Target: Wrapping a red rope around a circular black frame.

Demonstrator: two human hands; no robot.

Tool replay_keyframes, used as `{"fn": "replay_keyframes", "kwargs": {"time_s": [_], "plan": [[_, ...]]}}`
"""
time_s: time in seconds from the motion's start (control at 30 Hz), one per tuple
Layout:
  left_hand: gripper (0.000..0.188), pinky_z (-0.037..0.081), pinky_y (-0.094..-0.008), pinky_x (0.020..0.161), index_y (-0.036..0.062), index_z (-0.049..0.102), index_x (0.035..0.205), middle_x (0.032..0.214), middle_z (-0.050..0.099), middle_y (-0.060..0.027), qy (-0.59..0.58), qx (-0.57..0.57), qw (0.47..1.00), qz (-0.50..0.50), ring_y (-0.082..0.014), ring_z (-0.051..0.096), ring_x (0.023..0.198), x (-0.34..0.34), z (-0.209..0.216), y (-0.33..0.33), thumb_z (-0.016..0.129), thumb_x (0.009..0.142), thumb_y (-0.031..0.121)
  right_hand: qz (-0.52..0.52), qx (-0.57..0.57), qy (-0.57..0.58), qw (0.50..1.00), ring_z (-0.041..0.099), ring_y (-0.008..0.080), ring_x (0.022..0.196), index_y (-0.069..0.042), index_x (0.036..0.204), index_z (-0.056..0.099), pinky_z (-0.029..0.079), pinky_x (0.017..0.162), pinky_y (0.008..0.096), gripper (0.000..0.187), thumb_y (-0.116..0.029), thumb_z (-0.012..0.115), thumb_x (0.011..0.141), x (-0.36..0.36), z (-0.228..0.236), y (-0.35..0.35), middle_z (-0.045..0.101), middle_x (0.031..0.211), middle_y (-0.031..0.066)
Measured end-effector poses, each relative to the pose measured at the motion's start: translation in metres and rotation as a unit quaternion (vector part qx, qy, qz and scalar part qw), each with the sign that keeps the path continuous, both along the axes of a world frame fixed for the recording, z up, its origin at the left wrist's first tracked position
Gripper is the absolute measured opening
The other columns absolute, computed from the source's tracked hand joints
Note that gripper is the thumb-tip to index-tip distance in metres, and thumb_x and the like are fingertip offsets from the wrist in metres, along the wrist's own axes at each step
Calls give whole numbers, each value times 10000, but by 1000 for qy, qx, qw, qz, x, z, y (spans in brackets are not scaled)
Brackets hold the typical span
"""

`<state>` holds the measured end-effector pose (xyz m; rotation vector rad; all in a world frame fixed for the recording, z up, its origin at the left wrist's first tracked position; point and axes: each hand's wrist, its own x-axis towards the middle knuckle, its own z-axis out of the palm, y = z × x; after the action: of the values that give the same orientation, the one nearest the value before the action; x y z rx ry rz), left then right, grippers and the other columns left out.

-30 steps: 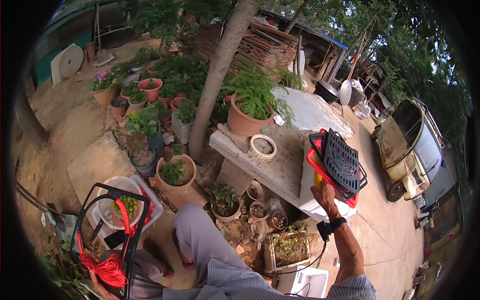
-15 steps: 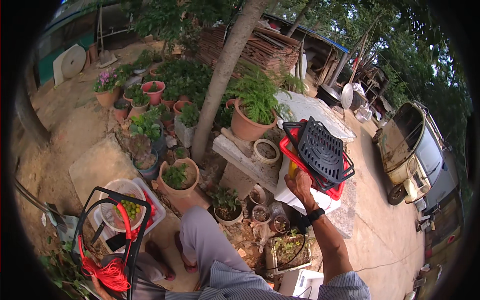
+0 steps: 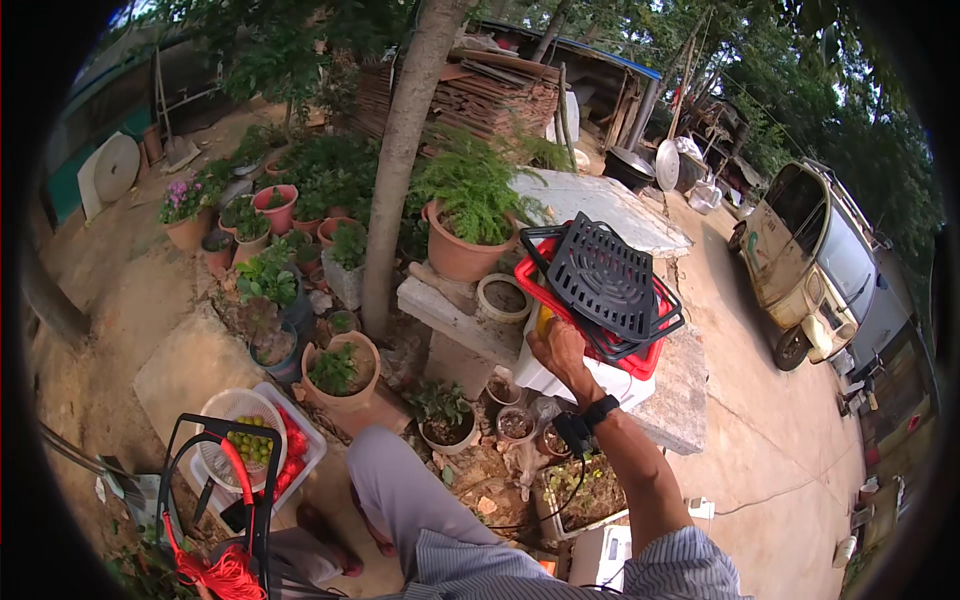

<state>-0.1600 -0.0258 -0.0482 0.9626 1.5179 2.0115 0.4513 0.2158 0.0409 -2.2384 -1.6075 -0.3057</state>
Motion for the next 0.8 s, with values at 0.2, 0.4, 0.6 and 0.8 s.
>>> {"fn": "replay_keyframes", "kwargs": {"time_s": [0.2,0.4,0.6,0.8], "plan": [[403,518,-372,795,3,535,1186,1020,605,-120,-18,2,1000,1,-231,615,899,1,7,3,494,959,334,-25,-45,25,998,657,394,786,40,965,581,527,711,455,473,-395,638,790,-9,20,-17,646,811,252],[392,516,-370,783,2,549,1166,993,609,-121,-37,3,999,-25,-230,616,882,10,13,20,494,958,330,57,-11,57,997,523,341,1085,13,1210,506,436,874,446,530,-334,639,833,-25,37,-52,598,1129,188],[382,513,-368,771,1,562,1147,966,613,-122,-41,-10,998,-40,-229,617,865,13,25,24,493,958,326,189,108,41,975,529,365,1019,1,1261,484,426,879,450,491,-153,652,825,-50,61,-93,559,1148,184],[374,510,-366,759,0,576,1127,939,617,-123,-48,-13,998,-42,-229,618,848,20,36,29,493,957,323,120,272,165,940,523,317,1099,2,1301,462,412,957,395,465,-115,606,875,-13,76,-125,548,1197,189]]}}
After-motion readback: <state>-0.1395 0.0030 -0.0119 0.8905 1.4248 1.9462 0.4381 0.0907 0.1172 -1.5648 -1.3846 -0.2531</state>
